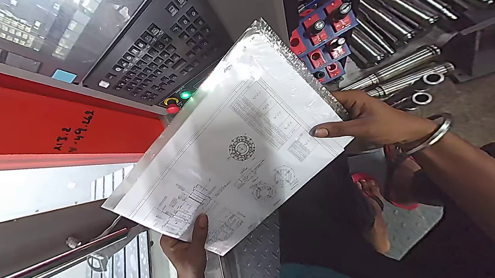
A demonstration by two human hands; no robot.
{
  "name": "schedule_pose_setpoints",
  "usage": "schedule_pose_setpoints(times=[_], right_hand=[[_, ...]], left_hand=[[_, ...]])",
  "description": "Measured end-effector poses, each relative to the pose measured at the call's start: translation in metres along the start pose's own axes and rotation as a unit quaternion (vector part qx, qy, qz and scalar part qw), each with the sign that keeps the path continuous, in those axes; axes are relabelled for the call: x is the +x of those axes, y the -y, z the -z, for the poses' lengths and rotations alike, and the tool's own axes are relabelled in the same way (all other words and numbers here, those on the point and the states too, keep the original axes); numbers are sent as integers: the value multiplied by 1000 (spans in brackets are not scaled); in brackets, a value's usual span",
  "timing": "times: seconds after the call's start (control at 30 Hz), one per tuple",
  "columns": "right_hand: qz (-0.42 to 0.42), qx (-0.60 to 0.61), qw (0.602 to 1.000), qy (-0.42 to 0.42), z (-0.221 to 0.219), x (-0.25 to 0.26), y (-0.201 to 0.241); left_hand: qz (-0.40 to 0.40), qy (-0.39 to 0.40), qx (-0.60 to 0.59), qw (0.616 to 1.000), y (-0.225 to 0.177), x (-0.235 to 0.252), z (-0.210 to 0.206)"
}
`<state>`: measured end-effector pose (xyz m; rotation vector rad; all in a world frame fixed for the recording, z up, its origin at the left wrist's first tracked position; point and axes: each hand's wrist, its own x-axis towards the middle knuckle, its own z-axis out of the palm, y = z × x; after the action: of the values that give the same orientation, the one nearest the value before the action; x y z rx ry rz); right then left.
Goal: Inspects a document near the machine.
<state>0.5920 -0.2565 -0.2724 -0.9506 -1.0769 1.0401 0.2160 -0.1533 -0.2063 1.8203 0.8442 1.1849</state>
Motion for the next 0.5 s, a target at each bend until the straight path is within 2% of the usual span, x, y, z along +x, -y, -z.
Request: schedule_pose_setpoints(times=[0.5], right_hand=[[-3, 4, 1000, 2, 3, 0, 0]], left_hand=[[3, -3, -4, 1000, 0, 2, -1]])
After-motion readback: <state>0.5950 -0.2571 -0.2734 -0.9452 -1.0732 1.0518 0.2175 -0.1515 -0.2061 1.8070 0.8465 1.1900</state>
